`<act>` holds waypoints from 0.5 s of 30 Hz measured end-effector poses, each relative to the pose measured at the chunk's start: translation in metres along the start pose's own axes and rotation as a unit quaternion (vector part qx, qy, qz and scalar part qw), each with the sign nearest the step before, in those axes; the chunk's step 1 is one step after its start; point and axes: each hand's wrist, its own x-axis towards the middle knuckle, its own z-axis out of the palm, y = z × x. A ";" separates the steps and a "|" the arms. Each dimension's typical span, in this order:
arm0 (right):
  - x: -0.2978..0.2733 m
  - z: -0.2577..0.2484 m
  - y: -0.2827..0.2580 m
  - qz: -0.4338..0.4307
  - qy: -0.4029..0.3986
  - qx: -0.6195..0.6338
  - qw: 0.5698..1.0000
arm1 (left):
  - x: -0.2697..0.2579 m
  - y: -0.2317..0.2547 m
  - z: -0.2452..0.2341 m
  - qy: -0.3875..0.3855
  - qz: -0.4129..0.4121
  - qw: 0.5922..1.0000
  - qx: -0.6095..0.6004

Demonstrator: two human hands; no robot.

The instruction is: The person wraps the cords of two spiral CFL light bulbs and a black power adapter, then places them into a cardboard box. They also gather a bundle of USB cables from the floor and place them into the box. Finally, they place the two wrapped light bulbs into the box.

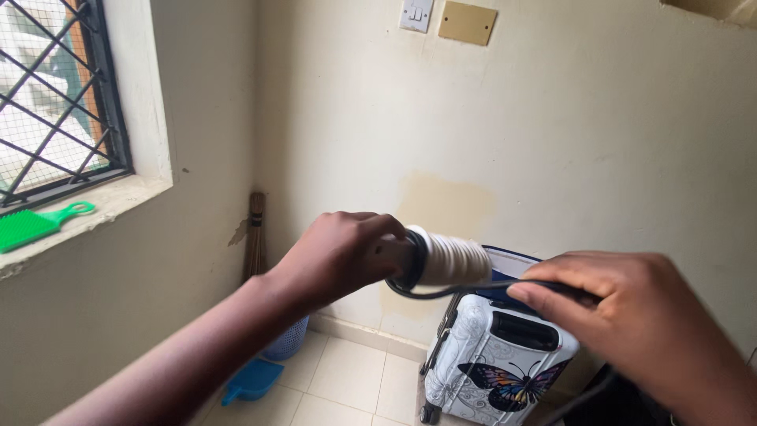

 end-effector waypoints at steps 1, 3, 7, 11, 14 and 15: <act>0.005 -0.008 0.002 -0.031 0.007 -0.024 0.999 | 0.002 0.001 -0.003 -0.024 0.037 0.999 0.000; 0.014 -0.024 0.008 -0.108 0.040 -0.054 0.992 | 0.008 0.005 -0.008 -0.071 0.113 0.991 -0.001; 0.024 -0.041 0.004 -0.173 0.103 -0.083 0.976 | 0.015 0.026 -0.002 -0.141 0.211 0.965 -0.072; 0.029 -0.050 -0.004 -0.165 0.130 -0.118 0.970 | 0.019 0.038 0.001 -0.159 0.246 0.944 -0.153; 0.042 -0.044 0.006 -0.108 0.100 -0.051 0.988 | 0.023 0.036 -0.007 -0.144 0.230 0.940 -0.204; 0.045 -0.040 0.014 -0.109 0.100 0.009 0.989 | 0.023 0.036 -0.010 -0.137 0.226 0.940 -0.218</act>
